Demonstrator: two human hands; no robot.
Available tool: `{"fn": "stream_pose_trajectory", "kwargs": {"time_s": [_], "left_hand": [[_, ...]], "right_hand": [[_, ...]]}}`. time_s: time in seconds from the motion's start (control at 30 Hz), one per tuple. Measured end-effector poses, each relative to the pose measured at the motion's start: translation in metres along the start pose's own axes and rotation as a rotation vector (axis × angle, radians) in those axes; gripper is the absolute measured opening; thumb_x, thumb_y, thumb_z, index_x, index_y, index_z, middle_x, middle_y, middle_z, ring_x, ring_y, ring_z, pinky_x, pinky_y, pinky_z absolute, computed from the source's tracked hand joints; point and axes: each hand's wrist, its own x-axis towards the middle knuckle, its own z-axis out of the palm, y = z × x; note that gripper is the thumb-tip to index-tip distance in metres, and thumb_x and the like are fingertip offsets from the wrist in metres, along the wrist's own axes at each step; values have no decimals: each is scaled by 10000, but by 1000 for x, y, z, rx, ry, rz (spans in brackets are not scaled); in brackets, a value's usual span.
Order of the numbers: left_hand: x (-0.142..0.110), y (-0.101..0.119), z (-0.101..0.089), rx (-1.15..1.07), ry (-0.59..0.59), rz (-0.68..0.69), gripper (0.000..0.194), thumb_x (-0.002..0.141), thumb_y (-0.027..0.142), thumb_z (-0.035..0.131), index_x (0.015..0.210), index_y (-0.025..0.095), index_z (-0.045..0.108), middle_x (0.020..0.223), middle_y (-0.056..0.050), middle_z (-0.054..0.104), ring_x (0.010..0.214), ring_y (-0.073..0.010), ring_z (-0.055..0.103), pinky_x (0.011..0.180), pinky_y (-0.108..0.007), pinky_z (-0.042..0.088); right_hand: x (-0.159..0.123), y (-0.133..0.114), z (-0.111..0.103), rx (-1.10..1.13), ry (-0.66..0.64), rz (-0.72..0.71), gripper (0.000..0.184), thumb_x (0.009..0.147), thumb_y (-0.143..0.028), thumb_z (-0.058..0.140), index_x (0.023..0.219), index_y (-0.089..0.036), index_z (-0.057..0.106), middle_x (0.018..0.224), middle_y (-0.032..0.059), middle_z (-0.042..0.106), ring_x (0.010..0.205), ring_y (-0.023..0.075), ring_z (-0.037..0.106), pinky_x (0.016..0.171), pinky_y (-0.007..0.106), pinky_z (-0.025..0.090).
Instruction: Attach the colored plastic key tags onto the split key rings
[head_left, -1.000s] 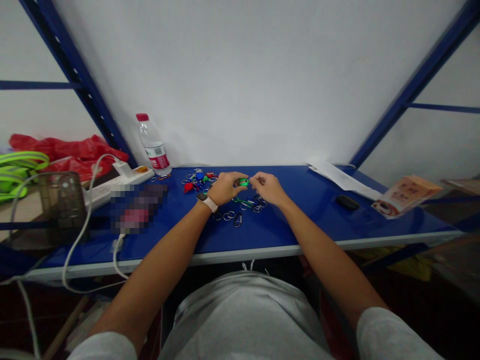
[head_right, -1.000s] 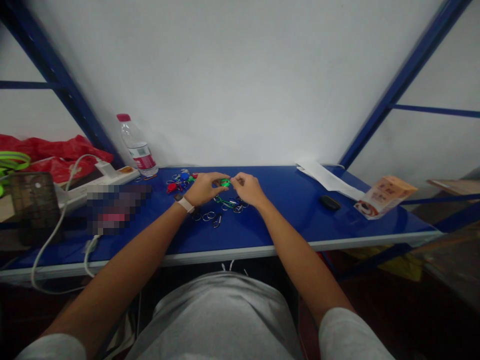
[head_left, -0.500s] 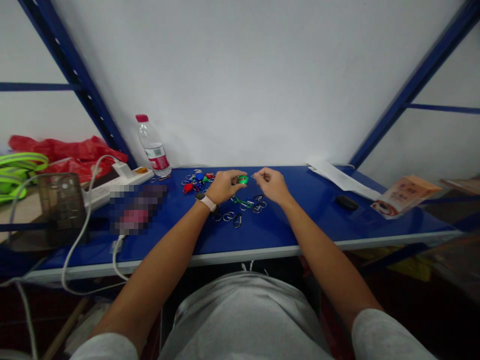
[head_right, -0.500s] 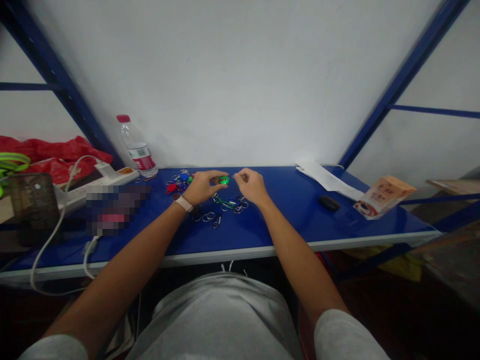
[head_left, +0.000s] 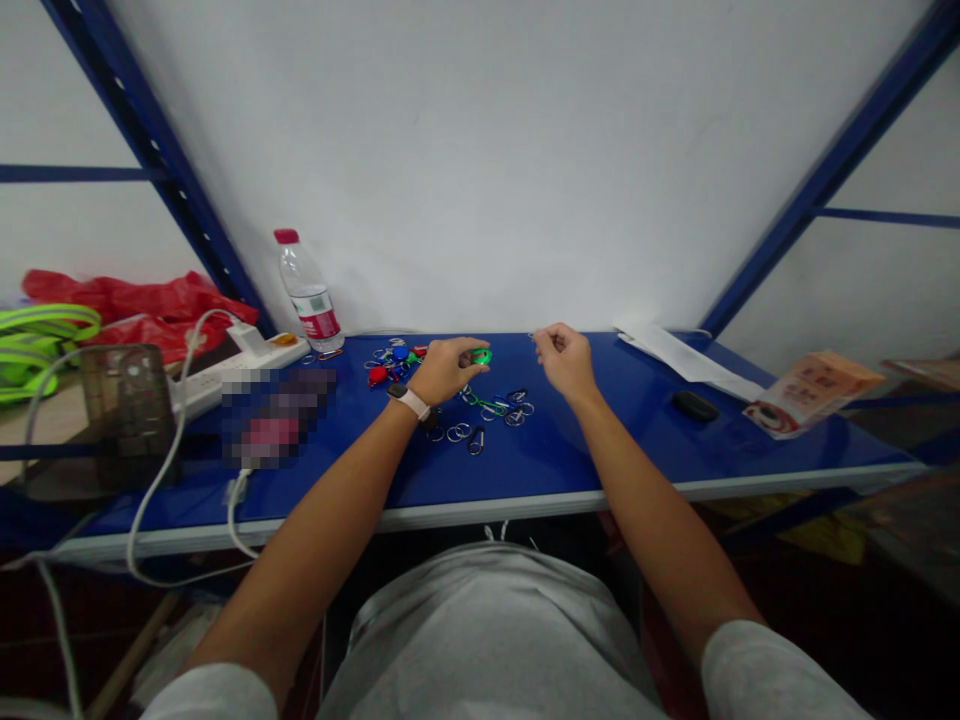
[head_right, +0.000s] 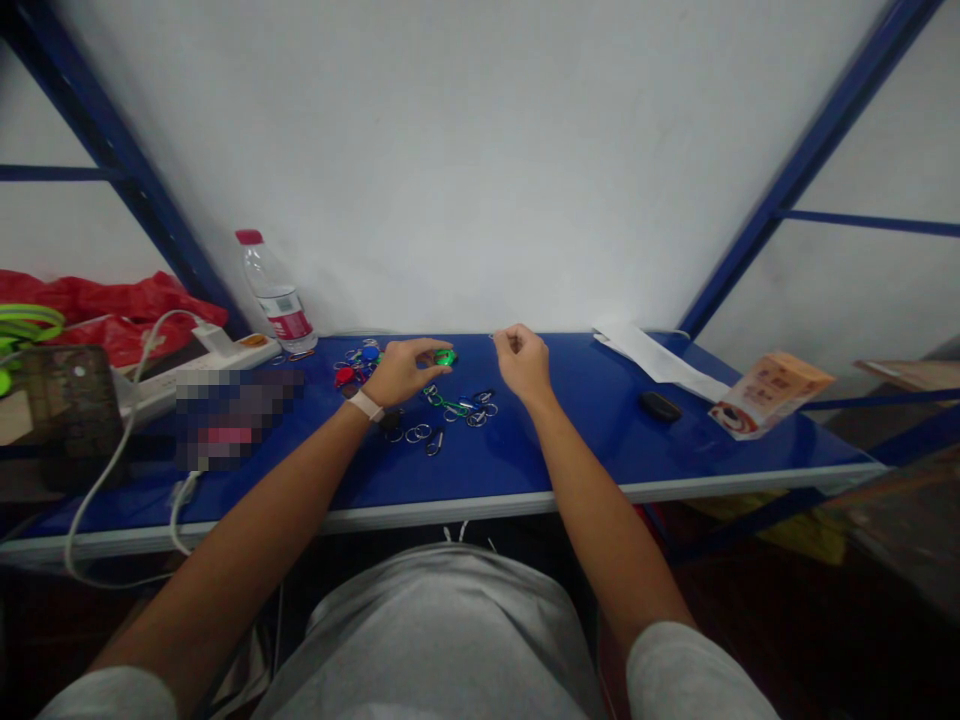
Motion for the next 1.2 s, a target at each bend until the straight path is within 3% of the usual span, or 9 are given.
{"fn": "stream_pose_trajectory", "kwargs": {"time_s": [0.83, 1.2], "left_hand": [[1, -3, 11, -12, -33, 98, 330, 791, 215, 738, 1111, 141, 707, 970, -75, 755, 746, -153, 668, 760, -280, 528], [1, -1, 9, -19, -44, 85, 325, 799, 230, 722, 1114, 153, 705, 990, -80, 752, 771, -161, 674, 781, -292, 532]], "right_hand": [[-20, -14, 19, -91, -285, -44, 269, 846, -422, 536, 728, -191, 609, 636, 11, 619, 582, 149, 546, 582, 274, 405], [-21, -17, 19, -109, -290, -68, 263, 855, -408, 538, 713, -196, 601, 607, -8, 583, 565, 140, 515, 565, 267, 380]]}}
